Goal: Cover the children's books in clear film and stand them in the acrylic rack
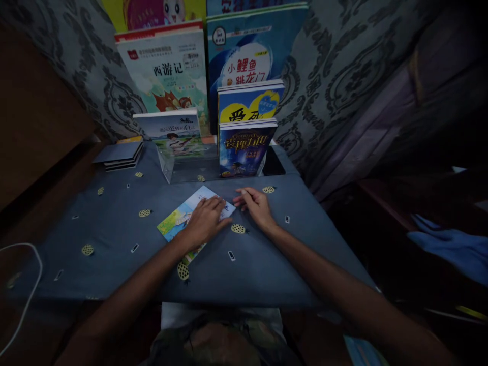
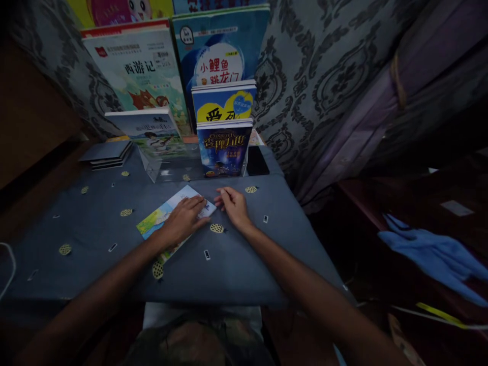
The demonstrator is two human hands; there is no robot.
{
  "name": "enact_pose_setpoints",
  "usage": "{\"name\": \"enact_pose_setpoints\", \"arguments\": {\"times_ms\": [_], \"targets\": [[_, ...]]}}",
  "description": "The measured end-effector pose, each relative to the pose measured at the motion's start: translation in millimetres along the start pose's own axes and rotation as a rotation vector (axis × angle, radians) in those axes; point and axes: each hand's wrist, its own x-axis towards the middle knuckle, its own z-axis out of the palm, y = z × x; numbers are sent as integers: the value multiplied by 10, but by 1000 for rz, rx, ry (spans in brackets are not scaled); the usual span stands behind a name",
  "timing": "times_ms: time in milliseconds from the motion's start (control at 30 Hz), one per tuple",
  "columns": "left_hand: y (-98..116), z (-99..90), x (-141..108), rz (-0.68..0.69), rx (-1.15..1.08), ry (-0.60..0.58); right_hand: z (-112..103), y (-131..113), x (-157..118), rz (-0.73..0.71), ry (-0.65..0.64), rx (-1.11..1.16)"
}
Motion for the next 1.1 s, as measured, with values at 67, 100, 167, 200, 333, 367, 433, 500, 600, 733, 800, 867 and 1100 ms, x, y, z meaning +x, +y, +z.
{"name": "enact_pose_setpoints", "arguments": {"times_ms": [67,100,167,200,333,367,433,500,600,733,800,867,1100], "targets": [[87,17,-19,23,23,-9,-15,50,-10,-11,-17,-34],[117,24,-27,26,37,-7,-18,59,-21,-22,-24,-53],[152,37,-30,19,64,5,-17,51,-47,-45,-29,-101],[163,44,-24,11,79,13,-16,37,-61,-57,-32,-129],[206,69,23,-22,166,37,-18,-25,-109,-115,-49,-240],[219,73,35,-21,186,38,-20,-37,-118,-131,-49,-265],[243,78,50,-19,210,42,-25,-55,-130,-162,-41,-311],[257,77,55,-29,209,38,-33,-66,-134,-188,-34,-345],[261,69,54,-39,185,22,-45,-71,-130,-210,-25,-366],[255,66,53,-35,181,17,-53,-70,-130,-217,-18,-377],[255,68,54,-23,194,27,-53,-77,-137,-219,-22,-383],[258,67,55,-10,199,43,-53,-90,-146,-220,-27,-386],[280,39,57,-54,127,36,-54,-135,-171,-240,-12,-405]]}}
